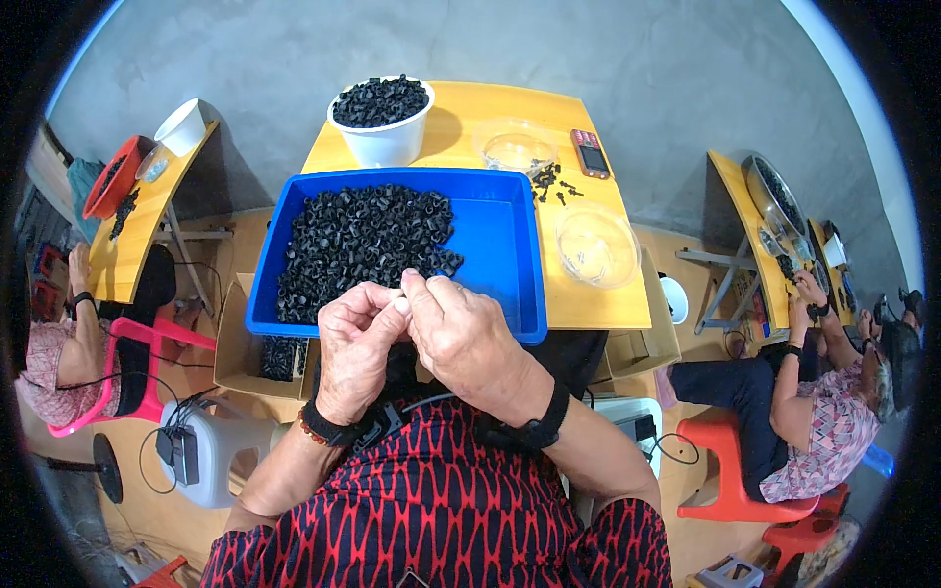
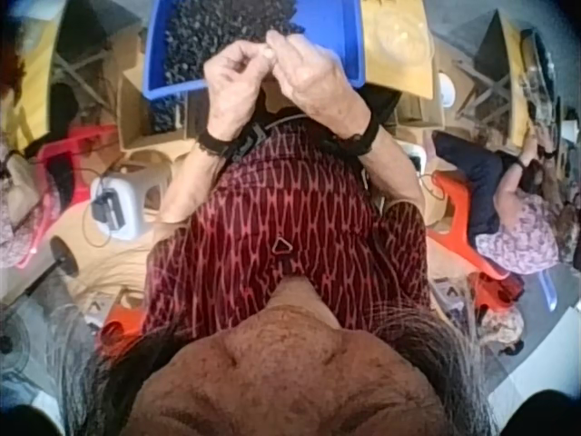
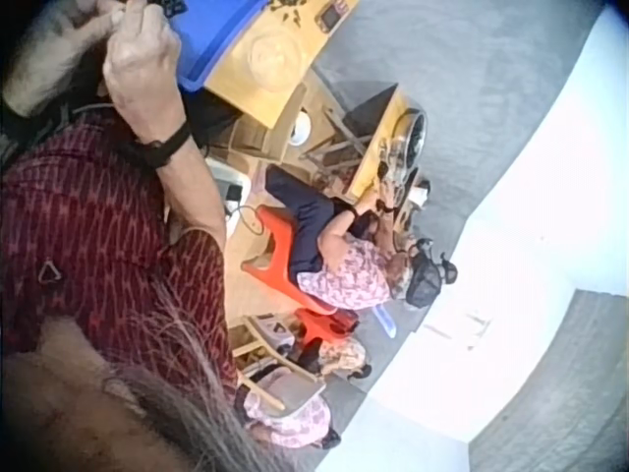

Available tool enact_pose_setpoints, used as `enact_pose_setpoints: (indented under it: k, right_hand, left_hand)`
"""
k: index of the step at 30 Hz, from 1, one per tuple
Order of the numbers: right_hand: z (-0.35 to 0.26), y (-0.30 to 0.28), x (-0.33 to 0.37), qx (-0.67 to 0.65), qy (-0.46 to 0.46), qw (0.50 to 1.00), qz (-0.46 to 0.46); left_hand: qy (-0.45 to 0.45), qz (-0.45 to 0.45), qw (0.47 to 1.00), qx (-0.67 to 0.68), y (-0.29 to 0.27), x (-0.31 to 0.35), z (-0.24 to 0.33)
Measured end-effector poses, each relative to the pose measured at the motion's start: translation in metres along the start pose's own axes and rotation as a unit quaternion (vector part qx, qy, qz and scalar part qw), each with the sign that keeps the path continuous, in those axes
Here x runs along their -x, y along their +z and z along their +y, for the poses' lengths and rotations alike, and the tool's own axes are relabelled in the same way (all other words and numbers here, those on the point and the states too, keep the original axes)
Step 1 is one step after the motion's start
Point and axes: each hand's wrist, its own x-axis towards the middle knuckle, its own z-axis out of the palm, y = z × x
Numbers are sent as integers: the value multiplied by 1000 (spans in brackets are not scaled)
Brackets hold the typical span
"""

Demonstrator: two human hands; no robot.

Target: Assembling small black plastic components by hand from a tray.

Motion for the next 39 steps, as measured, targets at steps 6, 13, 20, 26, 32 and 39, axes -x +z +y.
enact_pose_setpoints:
  k: [6, 13, 20, 26, 32, 39]
  right_hand:
    - [8, -12, -11, -119, 5, 993, -29]
    - [81, -25, -20, -146, 200, 967, -53]
    - [99, 2, -22, -53, 128, 961, -241]
    - [94, 7, -26, -31, 92, 950, -298]
    - [102, 25, -14, -28, 25, 976, -214]
    - [79, 12, -22, 8, 18, 963, -269]
  left_hand:
    - [-23, 6, 998, 64, -4, 1, 8]
    - [197, 307, 927, 89, -71, -30, 38]
    - [194, 438, 860, 175, -162, -36, 28]
    - [162, 504, 827, 191, -149, -40, 32]
    - [212, 444, 865, 98, -126, -35, 39]
    - [240, 305, 918, 78, -80, -29, 34]
